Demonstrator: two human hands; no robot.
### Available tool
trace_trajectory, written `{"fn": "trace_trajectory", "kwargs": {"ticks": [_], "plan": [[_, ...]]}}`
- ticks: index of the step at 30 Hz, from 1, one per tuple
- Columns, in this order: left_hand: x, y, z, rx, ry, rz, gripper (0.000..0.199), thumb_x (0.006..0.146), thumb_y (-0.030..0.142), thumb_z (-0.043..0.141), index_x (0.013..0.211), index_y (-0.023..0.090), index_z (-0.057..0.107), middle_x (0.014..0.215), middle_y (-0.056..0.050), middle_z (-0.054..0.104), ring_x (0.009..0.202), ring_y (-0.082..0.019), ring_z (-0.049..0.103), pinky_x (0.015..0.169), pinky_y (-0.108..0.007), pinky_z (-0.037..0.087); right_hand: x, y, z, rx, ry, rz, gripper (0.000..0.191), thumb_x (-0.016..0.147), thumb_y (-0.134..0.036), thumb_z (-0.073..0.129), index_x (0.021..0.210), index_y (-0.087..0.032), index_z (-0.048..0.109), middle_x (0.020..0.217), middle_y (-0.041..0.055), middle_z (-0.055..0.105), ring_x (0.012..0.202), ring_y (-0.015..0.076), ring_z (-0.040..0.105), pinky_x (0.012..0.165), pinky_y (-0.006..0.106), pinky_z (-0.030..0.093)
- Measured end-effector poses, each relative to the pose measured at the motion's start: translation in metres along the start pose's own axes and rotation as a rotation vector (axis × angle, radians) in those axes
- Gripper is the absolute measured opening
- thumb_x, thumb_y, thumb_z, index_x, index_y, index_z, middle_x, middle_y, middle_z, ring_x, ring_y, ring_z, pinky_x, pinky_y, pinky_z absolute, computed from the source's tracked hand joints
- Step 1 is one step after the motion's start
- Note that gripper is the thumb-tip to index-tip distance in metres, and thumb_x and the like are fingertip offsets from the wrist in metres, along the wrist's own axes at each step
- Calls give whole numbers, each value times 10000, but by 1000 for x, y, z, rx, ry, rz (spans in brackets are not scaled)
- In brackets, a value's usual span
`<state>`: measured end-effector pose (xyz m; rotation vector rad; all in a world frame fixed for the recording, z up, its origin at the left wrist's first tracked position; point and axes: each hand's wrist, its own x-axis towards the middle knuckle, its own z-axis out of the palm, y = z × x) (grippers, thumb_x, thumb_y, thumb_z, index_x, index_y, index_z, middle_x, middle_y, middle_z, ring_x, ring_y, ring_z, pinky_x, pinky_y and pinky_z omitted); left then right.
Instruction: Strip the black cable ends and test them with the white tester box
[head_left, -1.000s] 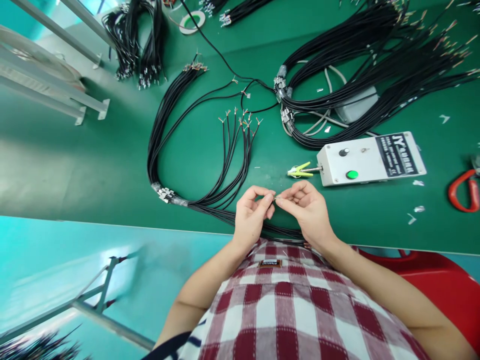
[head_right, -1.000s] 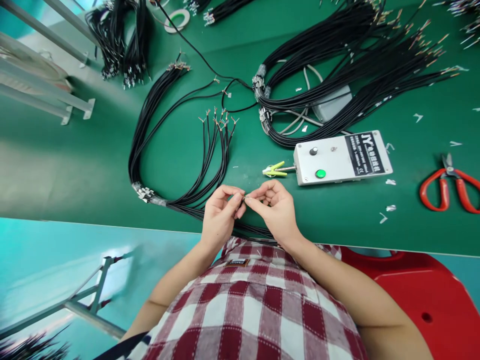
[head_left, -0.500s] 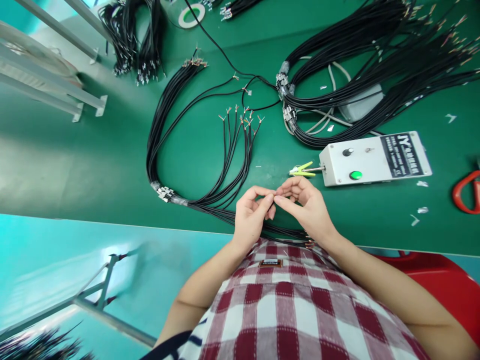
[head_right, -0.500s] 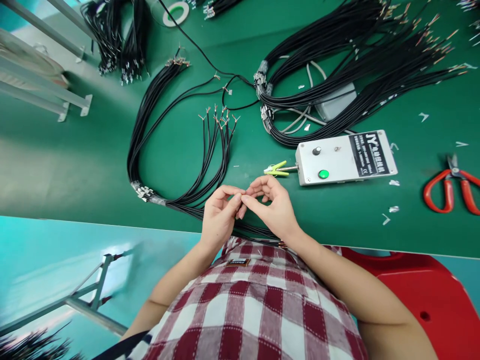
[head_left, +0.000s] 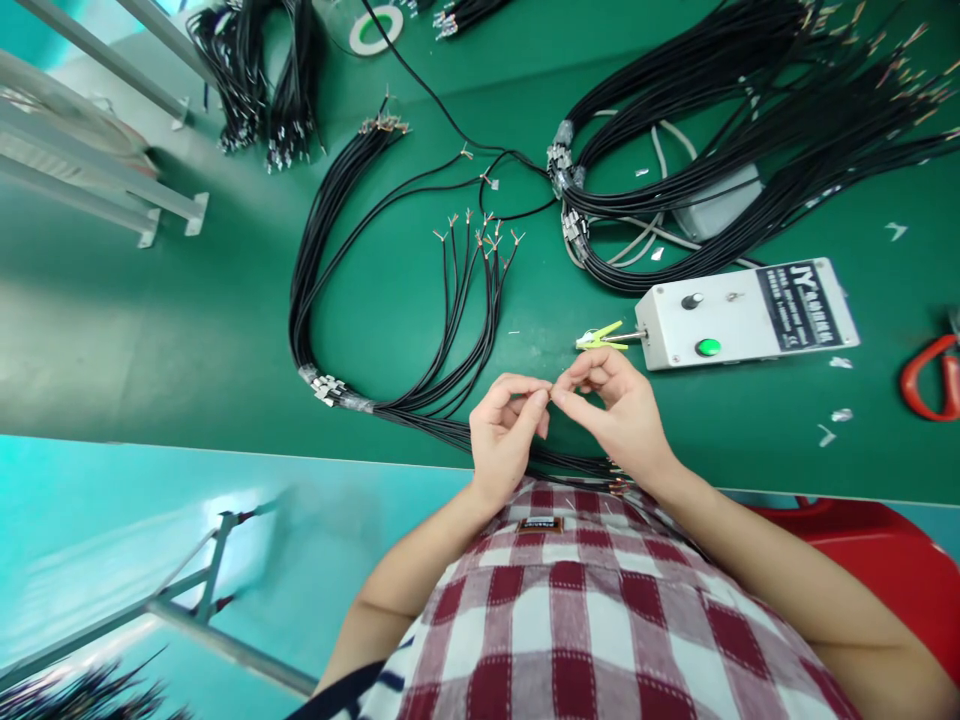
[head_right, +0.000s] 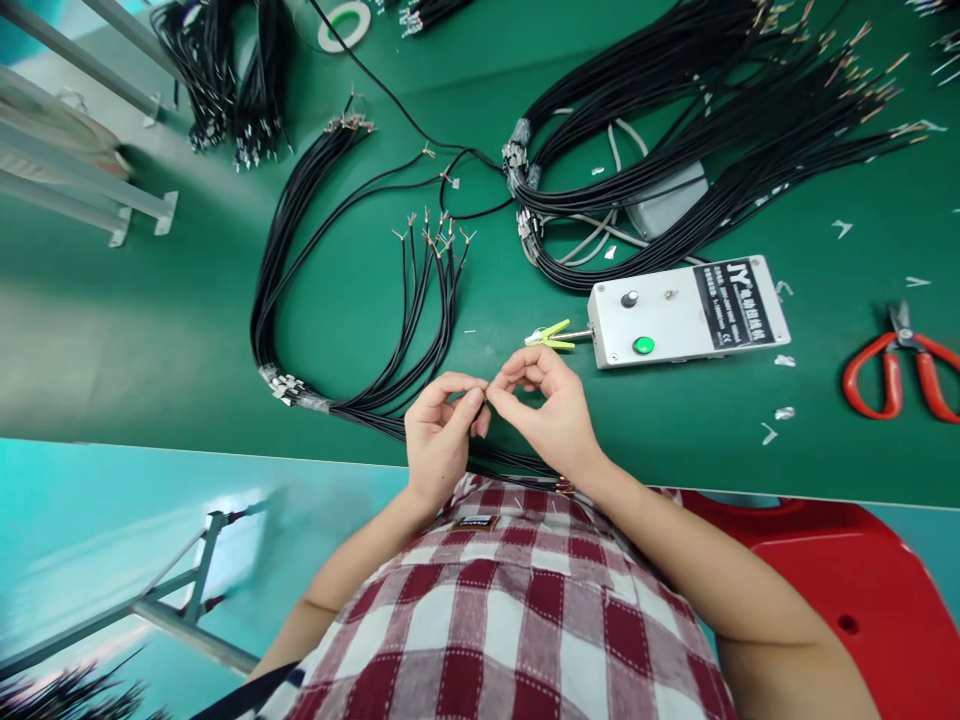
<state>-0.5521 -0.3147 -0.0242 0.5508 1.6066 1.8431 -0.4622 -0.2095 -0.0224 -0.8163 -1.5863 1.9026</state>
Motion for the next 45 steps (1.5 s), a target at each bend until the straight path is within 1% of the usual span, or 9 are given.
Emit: {"fn": "trace_trajectory", "kwargs": {"ticks": [4,7,10,15,19,22,26,39,45], "plan": [[0,4,-1,6,-25,-113,159,878,328,704,904,176,662,694,18,599,503,-65,533,485,-207,431,-3,8,-10,-447,-67,-359,62,824,-298,732,829,-307,671,874,2,757,906,221,673,908,424,470],[1,6,-2,5,-27,-179,204,856,362,723,899,174,655,661,28,589,470,-62,519,453,-203,395,0,13,-25,-596,-308,-425,17,837,-354,718,824,-365,716,942,-46,786,946,217,686,908,426,475],[2,7,-3,-26,-34,-196,215,849,367,729,892,173,647,612,41,561,451,-63,508,443,-202,369,3,16,-37,-650,-421,-424,61,862,-394,675,841,-381,731,982,-65,785,931,209,694,845,412,504],[3,10,-4,-66,-31,-180,201,867,365,713,893,182,635,562,53,529,471,-76,519,473,-206,377,-4,22,-40,-709,-281,-498,76,854,-284,681,838,-352,711,922,-38,785,905,213,679,805,405,499],[3,11,-3,-84,-37,-162,179,869,344,714,889,182,642,590,43,548,500,-75,528,502,-205,402,-13,12,-23,-444,-60,-336,159,835,-266,722,973,-285,647,925,21,736,834,196,659,720,364,494],[2,10,-3,-85,-35,-166,170,867,334,715,888,181,646,607,37,560,514,-77,529,516,-208,418,-13,3,-8,-158,-54,-111,284,798,-307,772,1011,-260,590,962,23,708,807,171,658,662,317,477],[1,9,-2,-73,-35,-173,188,858,349,721,880,178,648,631,29,580,519,-78,523,523,-217,429,-9,-2,1,5,-37,5,276,785,-332,778,927,-245,559,870,7,707,784,158,650,677,306,456],[1,5,-3,-39,-80,-122,140,882,297,701,915,165,672,660,21,598,533,-74,554,522,-203,444,-6,-5,-10,-46,-25,-37,192,815,-236,705,920,-229,545,845,1,687,771,153,631,686,309,423],[1,7,-1,-42,-72,-121,141,865,288,720,897,161,668,708,13,621,530,-66,555,520,-201,460,-5,-6,-11,-109,-139,21,194,814,-258,703,930,-223,552,827,0,689,771,151,629,685,302,418]]}}
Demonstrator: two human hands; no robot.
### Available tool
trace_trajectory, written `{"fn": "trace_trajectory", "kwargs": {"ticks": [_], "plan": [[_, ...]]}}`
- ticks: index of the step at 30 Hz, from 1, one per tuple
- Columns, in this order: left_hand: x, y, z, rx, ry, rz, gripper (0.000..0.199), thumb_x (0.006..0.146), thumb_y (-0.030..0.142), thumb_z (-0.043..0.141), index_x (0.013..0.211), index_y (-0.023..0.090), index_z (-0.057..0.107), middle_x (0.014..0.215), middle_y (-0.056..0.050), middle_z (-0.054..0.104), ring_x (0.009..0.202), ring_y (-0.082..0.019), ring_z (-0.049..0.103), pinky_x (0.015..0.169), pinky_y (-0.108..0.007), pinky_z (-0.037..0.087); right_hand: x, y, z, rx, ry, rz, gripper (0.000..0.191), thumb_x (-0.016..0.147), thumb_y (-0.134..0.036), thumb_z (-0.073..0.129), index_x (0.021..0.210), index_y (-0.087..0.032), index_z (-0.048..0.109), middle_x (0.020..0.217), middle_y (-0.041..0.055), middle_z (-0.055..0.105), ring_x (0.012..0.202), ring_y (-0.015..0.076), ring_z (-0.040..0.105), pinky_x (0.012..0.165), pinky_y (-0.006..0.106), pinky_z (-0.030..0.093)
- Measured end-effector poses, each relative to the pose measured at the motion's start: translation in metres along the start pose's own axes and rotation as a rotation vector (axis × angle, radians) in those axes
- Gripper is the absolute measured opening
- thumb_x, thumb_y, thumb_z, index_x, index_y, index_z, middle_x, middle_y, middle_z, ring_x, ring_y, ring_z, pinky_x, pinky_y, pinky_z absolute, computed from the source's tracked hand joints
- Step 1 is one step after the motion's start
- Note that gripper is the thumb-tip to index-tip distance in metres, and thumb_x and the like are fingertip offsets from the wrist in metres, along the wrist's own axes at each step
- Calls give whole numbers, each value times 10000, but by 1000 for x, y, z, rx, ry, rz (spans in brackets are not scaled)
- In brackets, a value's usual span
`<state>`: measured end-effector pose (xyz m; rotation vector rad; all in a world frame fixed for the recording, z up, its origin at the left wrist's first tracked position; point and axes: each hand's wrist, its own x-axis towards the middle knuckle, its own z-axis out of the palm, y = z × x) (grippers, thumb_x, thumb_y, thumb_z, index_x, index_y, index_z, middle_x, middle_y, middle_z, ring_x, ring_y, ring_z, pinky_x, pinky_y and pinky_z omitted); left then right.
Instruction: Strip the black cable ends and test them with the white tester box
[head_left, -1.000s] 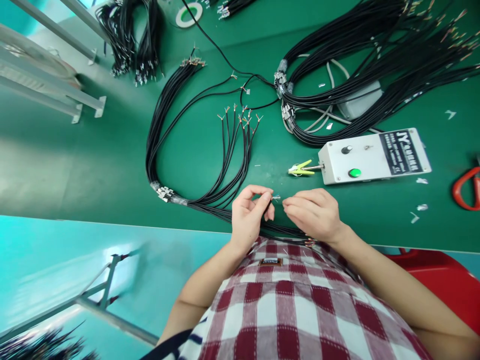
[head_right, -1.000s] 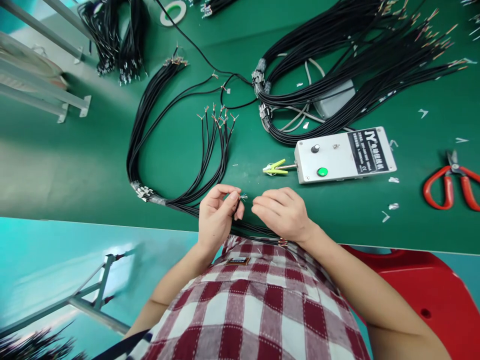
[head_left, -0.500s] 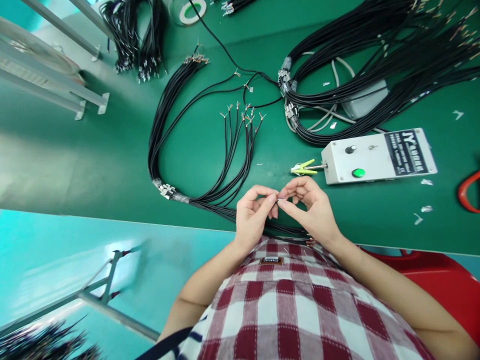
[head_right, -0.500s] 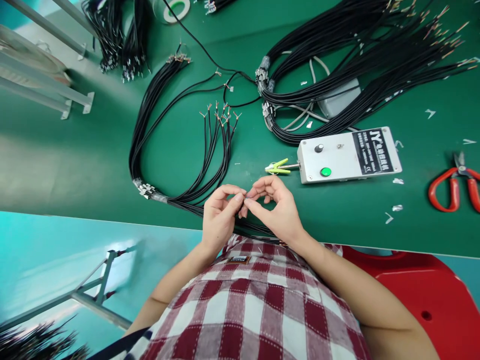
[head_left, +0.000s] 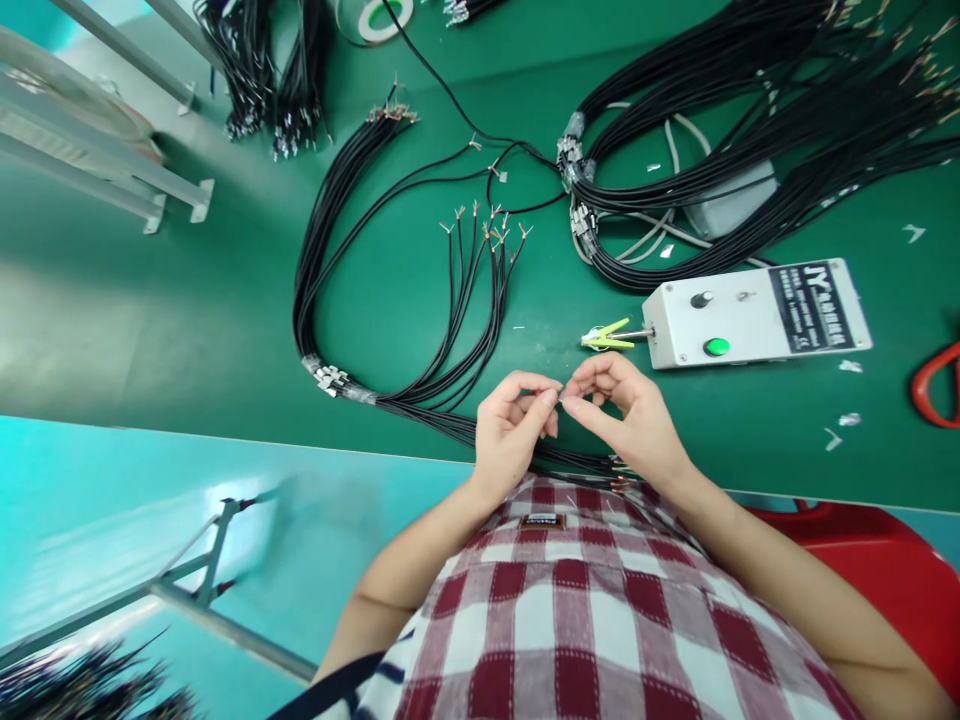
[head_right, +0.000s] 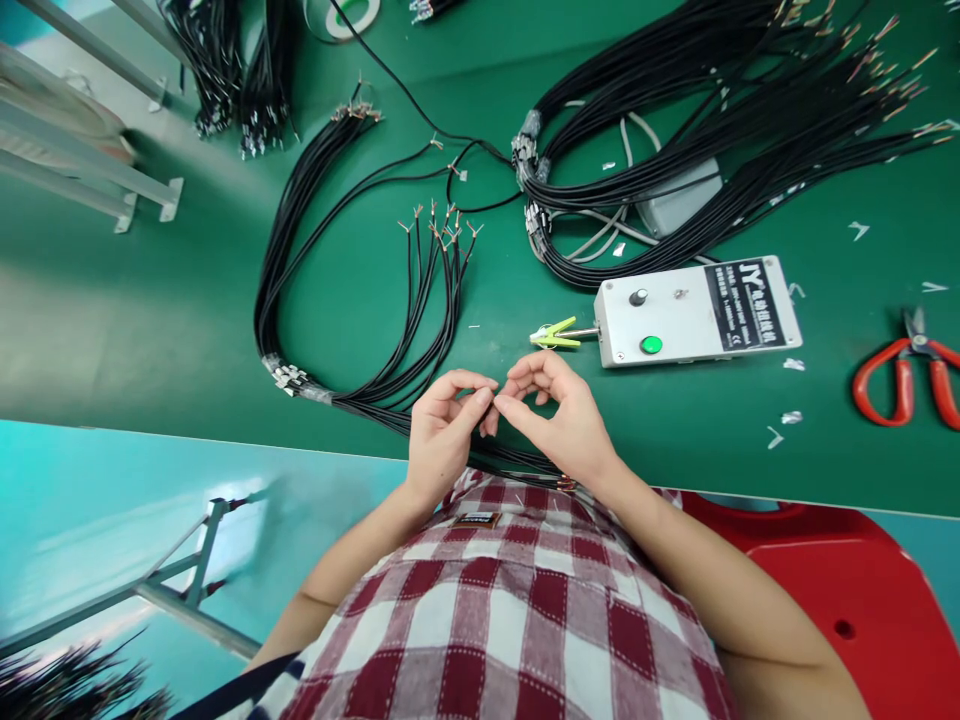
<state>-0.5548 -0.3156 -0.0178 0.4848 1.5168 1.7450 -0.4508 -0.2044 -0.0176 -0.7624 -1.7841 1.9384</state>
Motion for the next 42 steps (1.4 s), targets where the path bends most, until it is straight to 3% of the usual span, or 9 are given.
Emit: {"fn": "trace_trajectory", "kwargs": {"ticks": [6,11,17,21,24,27,31,35,42], "plan": [[1,-2,0,-2,-36,-25,157,863,298,720,882,158,653,694,20,608,517,-58,530,501,-192,445,5,2,0,-33,-34,-2,209,782,-236,709,884,-222,528,789,-13,666,737,143,625,659,288,408],[0,-1,0,4,-48,-49,182,850,319,733,874,158,651,666,29,580,509,-56,505,490,-191,422,5,2,-4,-92,-76,-87,217,789,-181,703,892,-228,518,780,-25,654,734,137,625,691,288,442],[0,1,2,14,-43,-60,198,847,328,736,852,157,635,634,34,567,509,-59,494,494,-193,404,1,3,-9,-355,-46,-365,162,840,-126,661,906,-239,565,851,-12,658,799,145,635,794,316,484],[1,1,2,13,-32,-65,228,834,352,747,838,158,628,652,27,581,504,-58,489,495,-198,405,3,4,-16,-533,-127,-614,166,852,-88,631,898,-235,568,833,-8,687,799,162,642,781,345,455],[2,0,2,1,-6,-38,196,851,330,734,848,162,632,640,36,566,504,-58,504,502,-196,410,2,6,-25,-626,-191,-673,195,843,-55,620,912,-232,577,851,-9,705,805,167,646,759,350,435],[3,-1,1,-1,13,12,157,878,310,707,874,168,640,660,31,571,523,-65,537,512,-199,423,-4,8,-30,-578,-129,-578,181,842,-66,635,902,-231,589,850,-6,689,805,161,630,766,342,454],[3,-3,0,5,8,43,149,886,307,700,879,170,644,720,12,604,550,-70,559,531,-208,445,-10,6,-21,-301,-4,-249,135,855,-186,687,944,-236,600,875,5,671,790,147,627,697,297,482],[3,-3,0,21,12,51,157,885,313,700,885,170,636,729,10,604,562,-73,558,541,-213,459,-5,3,-2,45,-15,19,270,809,-336,762,990,-233,591,932,21,689,783,146,659,658,279,511],[1,-3,0,-40,6,-3,206,885,369,691,874,175,624,776,-10,611,591,-86,542,565,-237,453,-2,7,15,304,93,127,336,738,-402,834,855,-242,562,803,-13,708,679,142,681,717,321,584]]}}
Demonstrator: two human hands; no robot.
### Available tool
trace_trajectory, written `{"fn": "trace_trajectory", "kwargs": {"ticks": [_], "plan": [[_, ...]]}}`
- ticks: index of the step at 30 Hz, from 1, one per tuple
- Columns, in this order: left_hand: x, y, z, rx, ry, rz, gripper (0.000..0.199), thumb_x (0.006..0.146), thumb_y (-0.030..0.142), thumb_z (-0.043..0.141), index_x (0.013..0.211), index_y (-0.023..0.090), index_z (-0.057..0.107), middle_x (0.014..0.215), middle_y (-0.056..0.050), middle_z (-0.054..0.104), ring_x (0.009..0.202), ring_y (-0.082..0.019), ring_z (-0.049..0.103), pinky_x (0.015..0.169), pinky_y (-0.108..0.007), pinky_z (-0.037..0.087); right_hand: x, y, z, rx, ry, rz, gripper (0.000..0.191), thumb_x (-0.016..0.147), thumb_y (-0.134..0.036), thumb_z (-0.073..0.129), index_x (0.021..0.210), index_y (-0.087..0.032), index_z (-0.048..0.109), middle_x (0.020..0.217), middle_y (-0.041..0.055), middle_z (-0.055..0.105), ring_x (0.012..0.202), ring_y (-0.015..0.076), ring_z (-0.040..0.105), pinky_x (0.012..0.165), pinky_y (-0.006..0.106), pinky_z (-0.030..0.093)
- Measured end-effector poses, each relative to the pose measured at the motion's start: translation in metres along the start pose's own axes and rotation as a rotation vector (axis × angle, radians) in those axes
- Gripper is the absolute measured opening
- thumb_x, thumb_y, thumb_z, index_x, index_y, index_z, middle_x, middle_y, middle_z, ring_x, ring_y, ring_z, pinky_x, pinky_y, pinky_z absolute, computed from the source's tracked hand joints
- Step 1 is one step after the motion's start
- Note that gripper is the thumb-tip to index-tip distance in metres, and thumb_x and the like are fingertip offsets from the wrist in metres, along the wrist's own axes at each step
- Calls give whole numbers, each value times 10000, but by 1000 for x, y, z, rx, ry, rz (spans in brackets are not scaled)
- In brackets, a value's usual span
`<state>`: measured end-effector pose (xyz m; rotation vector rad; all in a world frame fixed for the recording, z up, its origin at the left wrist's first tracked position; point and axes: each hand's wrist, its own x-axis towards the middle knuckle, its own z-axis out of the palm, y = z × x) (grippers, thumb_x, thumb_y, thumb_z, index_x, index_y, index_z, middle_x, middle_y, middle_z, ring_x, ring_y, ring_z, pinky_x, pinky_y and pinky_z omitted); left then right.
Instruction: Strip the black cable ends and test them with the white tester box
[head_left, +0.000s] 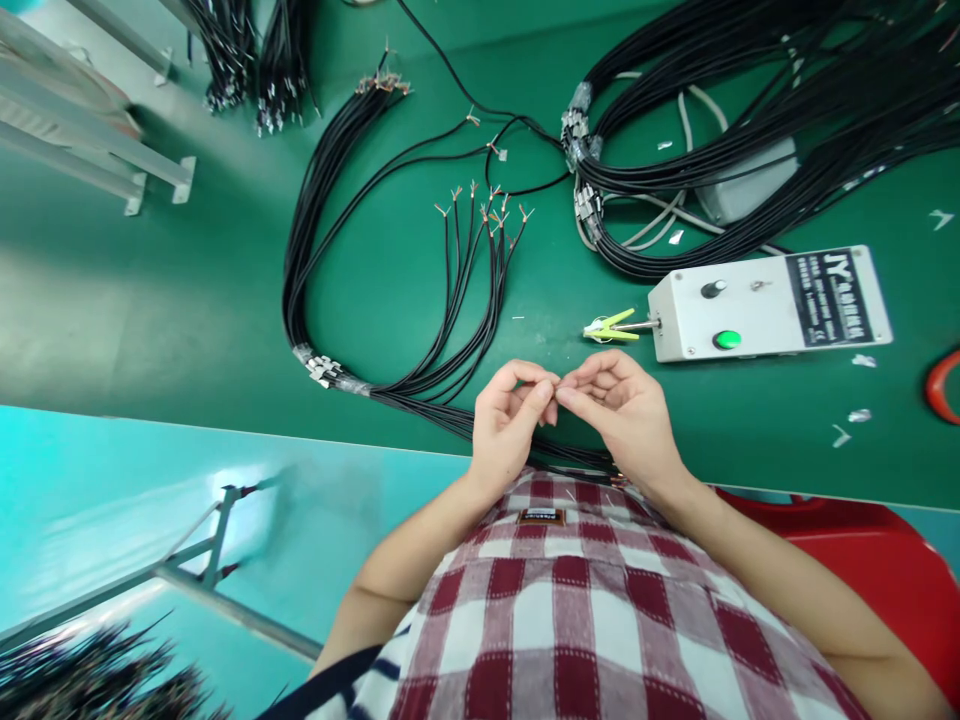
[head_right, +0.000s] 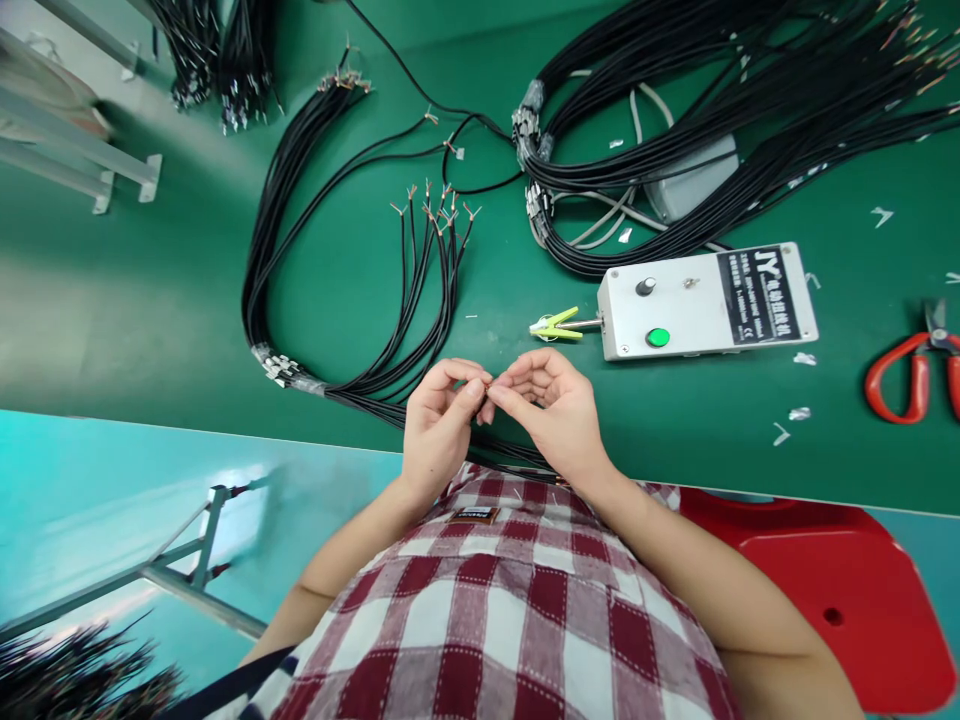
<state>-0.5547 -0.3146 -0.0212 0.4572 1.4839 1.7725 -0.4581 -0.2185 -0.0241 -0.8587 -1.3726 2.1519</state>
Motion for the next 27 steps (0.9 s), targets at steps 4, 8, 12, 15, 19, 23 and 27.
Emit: {"fn": "trace_trajectory", "kwargs": {"ticks": [4,8,12,15,19,23,27], "plan": [[1,4,-1,-125,-2,-72,247,878,402,680,980,182,629,781,-10,590,605,-99,541,571,-246,445,-2,4,1,99,-11,48,351,740,-357,832,885,-249,531,830,-21,729,671,151,700,753,359,606],[1,4,-5,-156,-28,-81,228,871,344,683,1026,184,637,811,-14,581,612,-95,533,571,-237,443,-3,5,1,152,-23,68,368,748,-326,825,915,-257,504,838,-33,732,665,151,702,766,376,608],[2,2,-8,23,-135,-21,259,846,283,728,1090,201,695,956,-43,582,773,-112,574,705,-237,502,-2,7,-1,148,-15,70,400,729,-320,837,929,-264,495,813,-43,728,738,141,711,782,328,596],[3,2,-6,111,-190,17,220,827,272,752,1032,199,724,1038,-61,569,925,-152,609,836,-275,532,-2,10,-5,114,5,71,433,699,-340,856,921,-269,490,791,-46,717,775,146,717,786,308,589],[4,4,-1,91,-173,15,138,828,262,754,934,185,712,985,-38,558,851,-117,622,791,-239,545,-2,11,-9,67,22,75,447,691,-386,859,906,-276,482,803,-39,711,778,160,717,782,325,593],[6,2,2,91,-114,12,143,825,271,757,852,162,668,924,-12,541,646,-58,577,593,-189,507,-1,7,-10,57,23,44,410,712,-358,844,902,-264,492,815,-38,713,723,132,691,722,290,575],[5,-2,4,75,-72,17,159,864,294,715,870,167,619,893,-7,576,573,-68,598,533,-211,485,-3,0,-11,-48,22,-37,332,767,-306,791,886,-252,486,787,-31,704,659,131,664,670,300,551]]}}
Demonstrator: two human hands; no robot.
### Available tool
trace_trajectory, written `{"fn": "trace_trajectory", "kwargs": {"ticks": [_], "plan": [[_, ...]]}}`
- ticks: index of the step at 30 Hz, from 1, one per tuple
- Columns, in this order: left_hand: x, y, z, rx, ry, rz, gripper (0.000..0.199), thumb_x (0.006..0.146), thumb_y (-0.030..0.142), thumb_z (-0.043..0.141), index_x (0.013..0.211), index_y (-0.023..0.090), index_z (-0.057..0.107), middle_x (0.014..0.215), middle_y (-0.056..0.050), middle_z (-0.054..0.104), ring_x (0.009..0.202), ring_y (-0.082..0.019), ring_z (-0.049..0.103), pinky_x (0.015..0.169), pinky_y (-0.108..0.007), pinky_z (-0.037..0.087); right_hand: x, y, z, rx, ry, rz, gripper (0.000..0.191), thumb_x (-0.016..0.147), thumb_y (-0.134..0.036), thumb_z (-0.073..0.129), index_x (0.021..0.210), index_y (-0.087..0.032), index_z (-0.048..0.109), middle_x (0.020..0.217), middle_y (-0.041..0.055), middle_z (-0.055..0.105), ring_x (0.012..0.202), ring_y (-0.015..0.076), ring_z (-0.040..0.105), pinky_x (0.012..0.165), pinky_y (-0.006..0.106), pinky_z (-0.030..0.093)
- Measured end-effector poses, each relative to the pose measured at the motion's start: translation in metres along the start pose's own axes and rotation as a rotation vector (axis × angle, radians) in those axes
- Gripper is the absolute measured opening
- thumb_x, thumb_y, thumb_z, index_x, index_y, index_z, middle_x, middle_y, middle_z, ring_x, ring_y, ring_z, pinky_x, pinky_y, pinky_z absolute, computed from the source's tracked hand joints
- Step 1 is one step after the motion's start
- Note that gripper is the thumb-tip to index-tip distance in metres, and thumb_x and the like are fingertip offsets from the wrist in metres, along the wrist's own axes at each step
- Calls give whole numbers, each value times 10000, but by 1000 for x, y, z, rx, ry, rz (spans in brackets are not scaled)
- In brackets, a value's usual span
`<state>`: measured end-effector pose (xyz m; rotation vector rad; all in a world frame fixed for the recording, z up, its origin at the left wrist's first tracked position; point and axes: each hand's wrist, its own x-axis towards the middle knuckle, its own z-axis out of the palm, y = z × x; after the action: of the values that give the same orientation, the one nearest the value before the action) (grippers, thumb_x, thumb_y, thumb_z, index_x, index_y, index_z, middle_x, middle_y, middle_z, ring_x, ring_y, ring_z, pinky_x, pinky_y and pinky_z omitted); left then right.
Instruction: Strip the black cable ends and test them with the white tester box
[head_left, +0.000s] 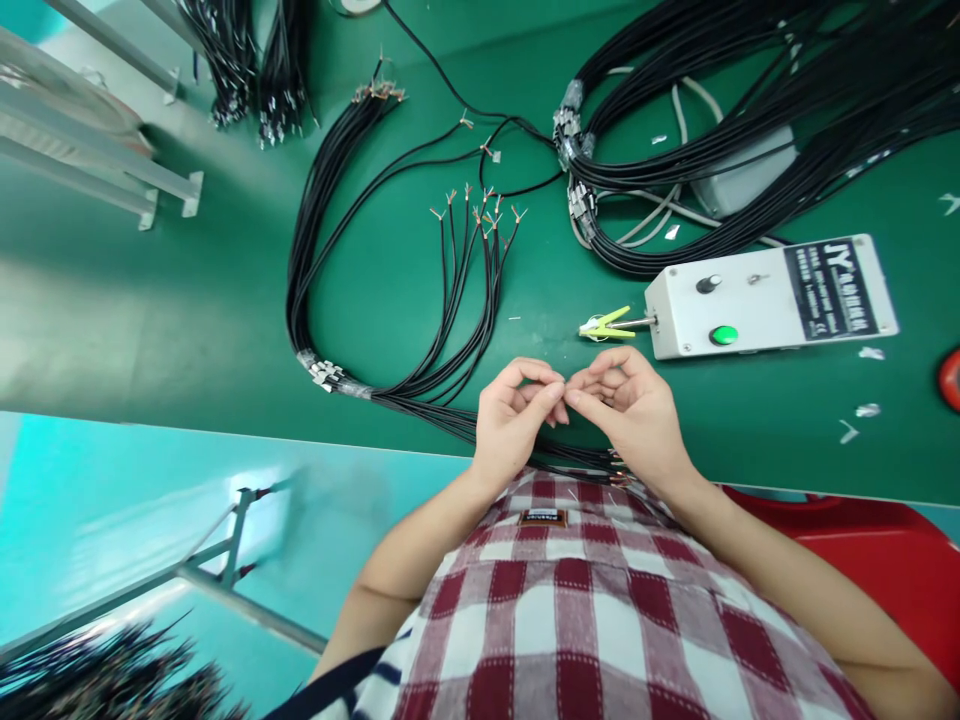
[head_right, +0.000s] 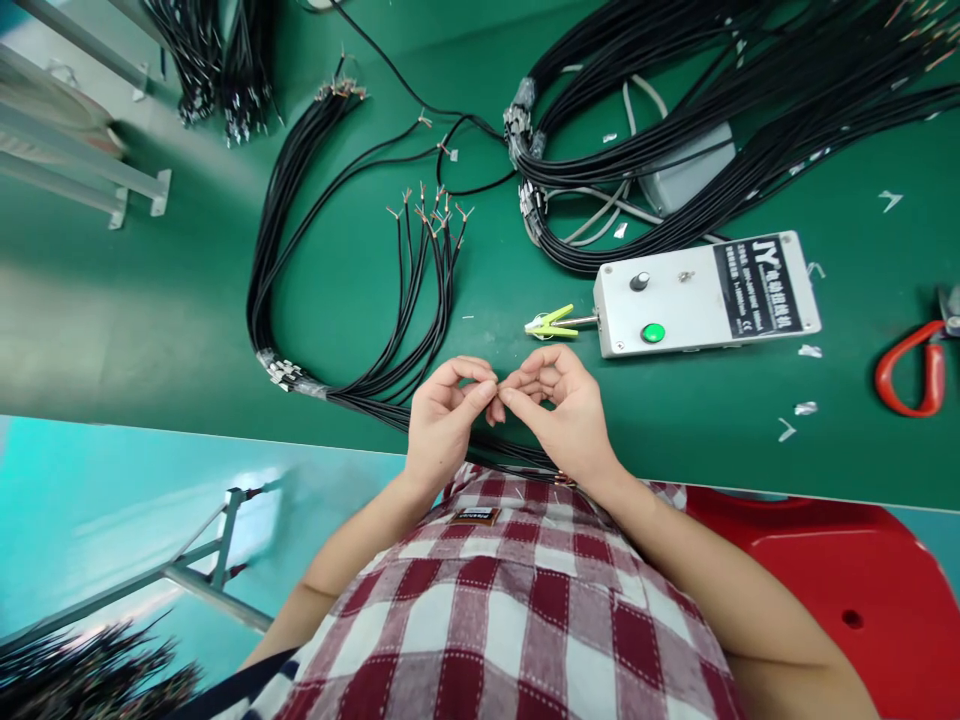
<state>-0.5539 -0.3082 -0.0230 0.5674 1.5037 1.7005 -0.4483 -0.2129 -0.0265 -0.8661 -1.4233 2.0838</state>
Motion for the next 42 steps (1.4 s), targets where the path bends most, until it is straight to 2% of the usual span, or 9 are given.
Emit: {"fn": "trace_trajectory", "kwargs": {"ticks": [7,11,16,21,25,28,33,38,42], "plan": [[-8,-9,-1,323,69,184,76,910,267,651,896,194,663,910,-30,609,645,-86,564,564,-210,467,-5,0,-9,-328,66,-260,175,849,-222,714,898,-248,548,850,-7,689,795,159,676,698,306,514],[-5,-11,-2,327,84,75,137,912,308,647,856,183,644,828,-25,620,653,-96,557,577,-205,442,-10,-1,-27,-649,66,-421,60,918,-209,624,949,-256,603,921,25,715,846,188,683,748,347,519],[1,-12,-2,335,87,22,148,897,323,657,856,181,646,795,-17,639,615,-92,534,566,-200,413,-11,-13,-34,-1135,17,-680,231,926,-243,626,1157,-236,638,1134,74,745,1060,268,671,861,406,452],[3,-13,-1,419,47,92,119,908,286,632,854,180,634,804,-28,635,659,-116,570,593,-216,441,0,-19,-19,-1480,-116,-761,120,960,-226,578,974,-187,691,972,67,777,870,228,675,729,387,372],[4,-9,0,485,6,161,93,906,243,621,837,182,636,806,-34,632,714,-135,595,628,-230,458,4,-19,-29,-1553,-183,-819,175,967,-176,549,889,-180,706,825,43,766,732,195,640,687,373,331],[6,-9,1,503,9,186,84,903,228,621,834,183,640,808,-34,627,720,-136,592,633,-232,457,1,-23,-43,-1532,-141,-851,181,977,-205,558,896,-188,718,835,31,773,732,188,643,684,366,325],[8,-10,2,525,-1,228,84,908,213,604,837,180,632,814,-30,613,715,-134,588,641,-237,462,-3,-30,-38,-1522,-111,-837,140,944,-257,628,1009,-168,714,983,66,767,879,223,637,710,380,320],[16,-10,1,571,-20,232,84,917,200,576,841,176,602,817,-28,608,700,-127,585,635,-236,455,9,-39,-37,-1599,-106,-900,148,965,-215,577,890,-214,704,905,27,750,861,208,594,709,378,302],[33,-10,2,588,5,214,85,907,178,560,827,177,589,788,-23,615,662,-118,563,592,-224,415,30,-55,-47,-1766,-58,-845,145,932,-228,622,1053,-164,670,1128,92,721,1082,256,560,817,394,321]]}}
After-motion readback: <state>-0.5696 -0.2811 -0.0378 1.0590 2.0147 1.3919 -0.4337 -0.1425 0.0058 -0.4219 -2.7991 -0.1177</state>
